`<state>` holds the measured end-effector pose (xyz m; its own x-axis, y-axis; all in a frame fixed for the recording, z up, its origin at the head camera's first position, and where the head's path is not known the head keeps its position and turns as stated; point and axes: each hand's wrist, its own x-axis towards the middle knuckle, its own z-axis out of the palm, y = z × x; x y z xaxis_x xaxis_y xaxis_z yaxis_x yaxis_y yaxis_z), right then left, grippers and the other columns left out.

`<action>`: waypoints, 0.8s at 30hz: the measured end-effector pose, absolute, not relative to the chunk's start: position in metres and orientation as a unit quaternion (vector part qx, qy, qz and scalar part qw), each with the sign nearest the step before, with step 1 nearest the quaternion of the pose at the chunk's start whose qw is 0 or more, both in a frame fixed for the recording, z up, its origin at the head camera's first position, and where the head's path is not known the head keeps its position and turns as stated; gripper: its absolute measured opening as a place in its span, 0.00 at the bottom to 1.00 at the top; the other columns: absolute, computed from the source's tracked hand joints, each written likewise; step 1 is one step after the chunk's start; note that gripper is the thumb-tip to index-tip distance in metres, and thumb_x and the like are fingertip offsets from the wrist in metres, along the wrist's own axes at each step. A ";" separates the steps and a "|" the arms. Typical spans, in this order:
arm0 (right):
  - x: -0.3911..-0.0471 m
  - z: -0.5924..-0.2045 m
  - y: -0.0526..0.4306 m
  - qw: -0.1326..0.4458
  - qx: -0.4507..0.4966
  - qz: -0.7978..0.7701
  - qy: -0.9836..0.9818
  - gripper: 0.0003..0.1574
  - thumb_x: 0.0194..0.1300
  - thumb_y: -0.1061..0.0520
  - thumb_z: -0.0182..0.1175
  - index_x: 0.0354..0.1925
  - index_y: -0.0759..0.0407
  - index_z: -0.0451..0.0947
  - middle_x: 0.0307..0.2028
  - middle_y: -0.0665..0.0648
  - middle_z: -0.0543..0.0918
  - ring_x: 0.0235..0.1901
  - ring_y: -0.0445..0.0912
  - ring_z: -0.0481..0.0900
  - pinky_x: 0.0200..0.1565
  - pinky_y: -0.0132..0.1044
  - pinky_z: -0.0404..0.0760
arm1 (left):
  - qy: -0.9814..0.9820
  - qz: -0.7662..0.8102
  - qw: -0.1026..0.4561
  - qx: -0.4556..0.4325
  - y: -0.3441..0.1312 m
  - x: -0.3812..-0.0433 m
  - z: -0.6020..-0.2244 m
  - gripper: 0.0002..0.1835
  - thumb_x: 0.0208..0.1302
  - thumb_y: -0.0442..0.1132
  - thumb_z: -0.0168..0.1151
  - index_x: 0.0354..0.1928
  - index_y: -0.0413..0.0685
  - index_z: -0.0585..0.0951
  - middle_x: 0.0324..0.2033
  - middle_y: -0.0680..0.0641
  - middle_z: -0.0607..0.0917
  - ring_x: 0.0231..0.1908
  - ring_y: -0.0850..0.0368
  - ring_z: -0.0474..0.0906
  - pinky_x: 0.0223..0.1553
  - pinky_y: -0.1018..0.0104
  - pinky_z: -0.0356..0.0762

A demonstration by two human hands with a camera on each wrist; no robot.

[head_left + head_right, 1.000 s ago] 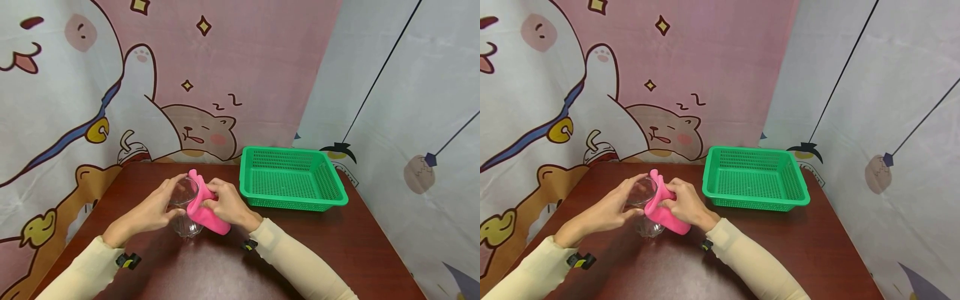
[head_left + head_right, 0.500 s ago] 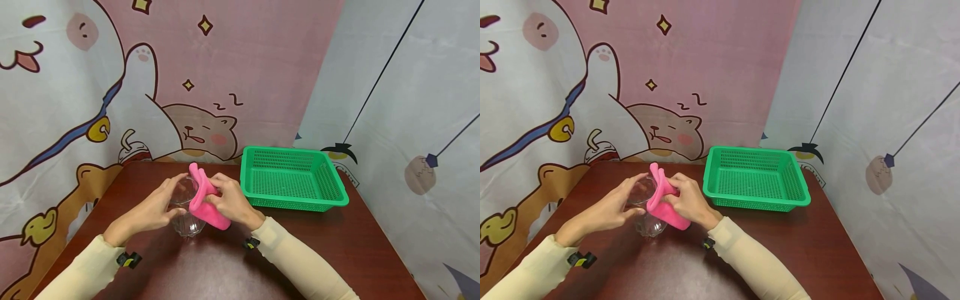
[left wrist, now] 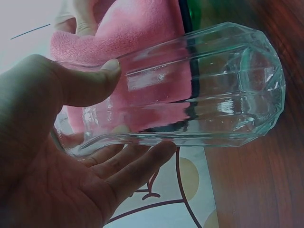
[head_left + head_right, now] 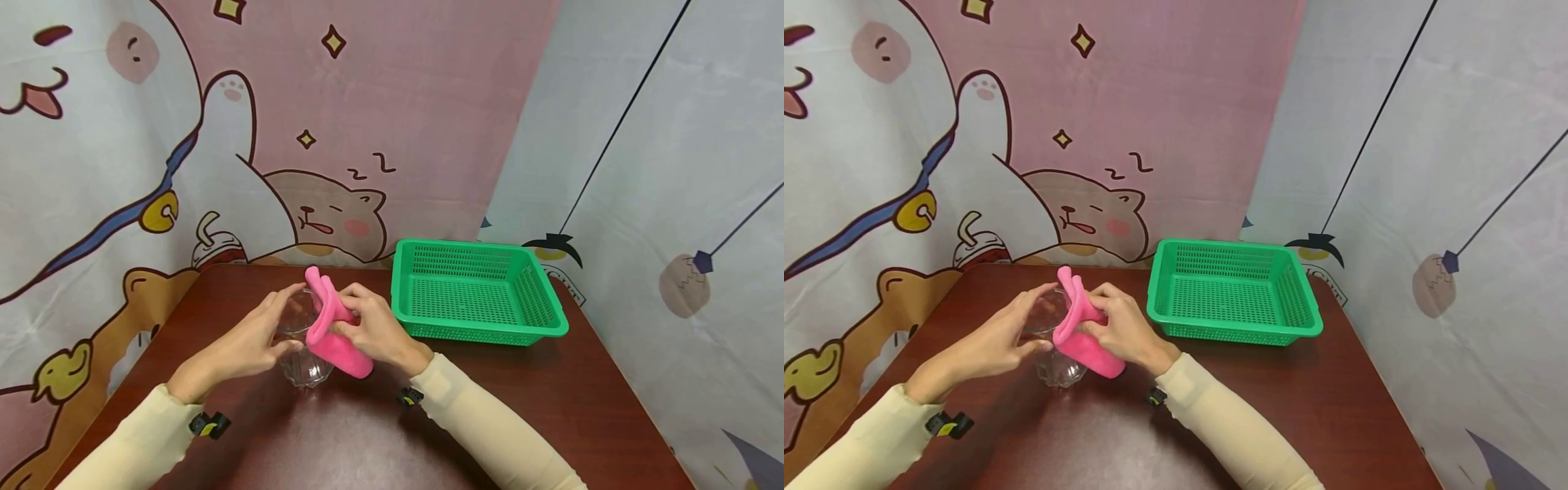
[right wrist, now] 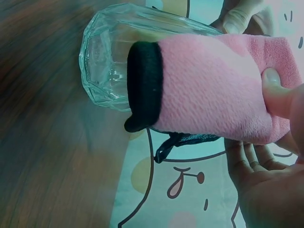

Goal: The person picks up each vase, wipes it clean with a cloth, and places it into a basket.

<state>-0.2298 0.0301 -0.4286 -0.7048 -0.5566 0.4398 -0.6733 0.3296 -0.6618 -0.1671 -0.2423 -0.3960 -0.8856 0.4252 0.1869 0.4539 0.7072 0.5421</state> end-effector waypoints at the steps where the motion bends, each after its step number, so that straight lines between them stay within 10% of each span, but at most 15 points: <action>1: -0.230 -0.429 0.030 0.065 0.379 0.435 -0.814 0.20 0.74 0.61 0.80 0.62 0.54 0.95 0.56 0.55 0.88 0.48 0.44 0.85 0.44 0.31 0.86 | -0.924 -0.300 0.024 -0.238 -0.242 -0.167 -0.396 0.57 0.68 0.34 0.85 0.91 0.44 0.58 0.66 0.37 0.82 0.62 0.44 0.88 0.50 0.63 0.92; 24: -0.229 -0.436 0.025 0.008 0.381 0.403 -0.832 0.26 0.78 0.54 0.79 0.70 0.56 0.90 0.67 0.60 0.83 0.64 0.50 0.84 0.60 0.38 0.89 | -0.923 -0.297 0.032 -0.242 -0.242 -0.168 -0.398 0.57 0.68 0.32 0.85 0.90 0.44 0.59 0.65 0.38 0.83 0.63 0.43 0.87 0.49 0.62 0.91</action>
